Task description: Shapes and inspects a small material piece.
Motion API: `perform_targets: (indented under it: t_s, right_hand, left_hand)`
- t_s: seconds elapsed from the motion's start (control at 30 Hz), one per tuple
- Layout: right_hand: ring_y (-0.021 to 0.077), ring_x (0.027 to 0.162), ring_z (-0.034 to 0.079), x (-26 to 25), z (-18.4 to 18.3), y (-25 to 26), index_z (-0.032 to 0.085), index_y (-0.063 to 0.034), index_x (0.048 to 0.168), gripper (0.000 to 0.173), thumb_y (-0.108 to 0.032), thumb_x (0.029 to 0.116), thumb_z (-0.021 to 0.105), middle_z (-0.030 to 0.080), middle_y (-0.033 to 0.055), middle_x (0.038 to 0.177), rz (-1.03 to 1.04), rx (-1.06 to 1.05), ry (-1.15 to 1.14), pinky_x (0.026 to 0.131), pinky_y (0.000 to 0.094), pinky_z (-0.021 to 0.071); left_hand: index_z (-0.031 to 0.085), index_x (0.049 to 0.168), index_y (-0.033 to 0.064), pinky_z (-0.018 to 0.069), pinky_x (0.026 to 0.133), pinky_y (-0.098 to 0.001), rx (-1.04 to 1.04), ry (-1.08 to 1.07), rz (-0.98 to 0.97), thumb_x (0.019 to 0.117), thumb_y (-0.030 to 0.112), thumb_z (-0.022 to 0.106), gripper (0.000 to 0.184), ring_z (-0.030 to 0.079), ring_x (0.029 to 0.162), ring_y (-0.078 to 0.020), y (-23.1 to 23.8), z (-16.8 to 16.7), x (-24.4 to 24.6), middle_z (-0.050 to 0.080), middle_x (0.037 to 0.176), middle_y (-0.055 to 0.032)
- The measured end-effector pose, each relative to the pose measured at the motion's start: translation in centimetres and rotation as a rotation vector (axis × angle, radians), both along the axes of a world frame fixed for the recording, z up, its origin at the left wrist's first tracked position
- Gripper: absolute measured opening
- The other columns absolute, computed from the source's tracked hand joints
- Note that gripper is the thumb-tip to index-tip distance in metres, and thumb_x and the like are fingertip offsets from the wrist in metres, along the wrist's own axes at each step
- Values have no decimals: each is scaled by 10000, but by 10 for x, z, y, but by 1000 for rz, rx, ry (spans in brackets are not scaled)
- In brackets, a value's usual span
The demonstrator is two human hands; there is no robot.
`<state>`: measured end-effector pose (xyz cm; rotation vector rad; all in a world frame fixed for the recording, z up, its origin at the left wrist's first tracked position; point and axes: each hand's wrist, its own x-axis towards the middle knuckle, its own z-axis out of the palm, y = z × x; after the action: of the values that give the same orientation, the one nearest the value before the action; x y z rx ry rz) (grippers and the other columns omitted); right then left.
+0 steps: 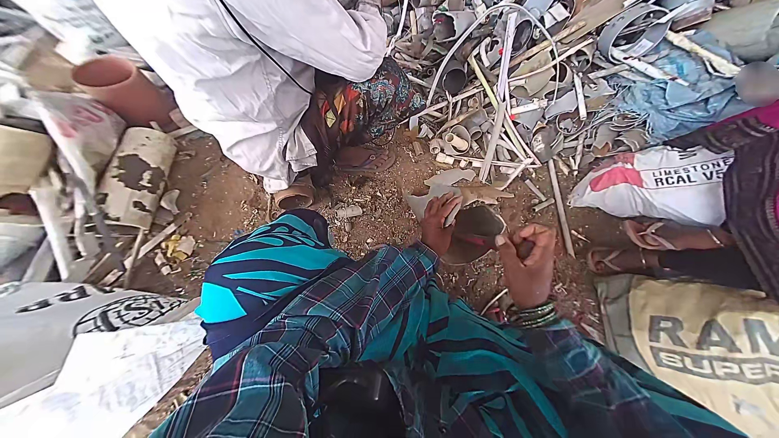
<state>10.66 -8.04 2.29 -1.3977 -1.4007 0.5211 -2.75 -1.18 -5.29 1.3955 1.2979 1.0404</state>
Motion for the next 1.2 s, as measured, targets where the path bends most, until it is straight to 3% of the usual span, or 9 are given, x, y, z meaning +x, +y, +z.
perform_targets:
  t_s: [0.07,0.23,0.4,0.57,0.73,0.8,0.93,1.13,1.2]
  right_hand:
    - [6,731,475,-2,-11,3,456,161,1053,292,-13,872,604,523,80,876,15,25,-79,652,141,395]
    - [-91,744,490,-4,50,-9,396,85,1058,241,-11,921,570,518,-6,877,38,271,-159,689,67,432]
    - [74,703,485,8,-20,15,509,179,1094,275,-34,943,596,550,117,836,-95,-8,-177,663,216,424]
    - [-34,668,489,15,50,5,507,173,1087,297,-90,967,577,560,78,816,-68,147,-321,622,109,417]
    - [215,658,658,15,-27,9,591,193,1166,373,-98,939,643,706,194,830,-8,103,-387,642,339,548]
    - [221,636,646,12,-32,10,595,193,1174,394,-108,927,653,703,193,813,1,130,-413,619,335,533]
    - [88,560,583,12,34,6,628,149,1091,320,-145,967,606,634,133,674,-43,323,-485,566,187,481]
    - [224,607,627,14,-30,15,658,147,1108,301,-103,945,620,685,183,774,8,136,-435,602,343,523]
    - [202,590,637,10,-7,13,687,128,1086,274,-91,952,592,698,188,772,28,178,-469,581,302,532]
  left_hand:
    - [576,1416,-3,239,1130,-700,-14,11,-16,937,-103,537,491,270,1487,-481,-1,1,2,429,1559,-231]
    - [572,1421,4,226,1152,-678,-34,2,-9,941,-111,525,496,271,1494,-462,1,5,-2,425,1566,-217]
    - [605,1384,-10,261,1158,-640,29,-14,32,928,-117,530,474,312,1474,-468,-1,-2,2,460,1533,-239]
    - [582,1397,-31,232,1196,-587,18,-56,51,927,-124,524,483,306,1478,-461,1,3,-1,436,1545,-252]
    - [601,1383,-20,256,1172,-618,-1,-4,40,927,-125,547,472,313,1474,-472,-2,1,3,454,1535,-247]
    - [599,1381,-28,267,1163,-623,14,-14,54,922,-130,548,472,315,1469,-483,-3,1,5,452,1534,-255]
    - [589,1390,-30,254,1176,-613,12,-25,35,920,-137,538,485,309,1472,-481,-3,0,1,441,1539,-262]
    - [614,1372,-14,256,1153,-655,21,13,14,927,-120,545,463,307,1475,-477,-6,-2,3,469,1527,-237]
    - [614,1368,-23,259,1132,-684,38,0,23,916,-125,541,469,299,1472,-494,-6,-3,2,467,1524,-249]
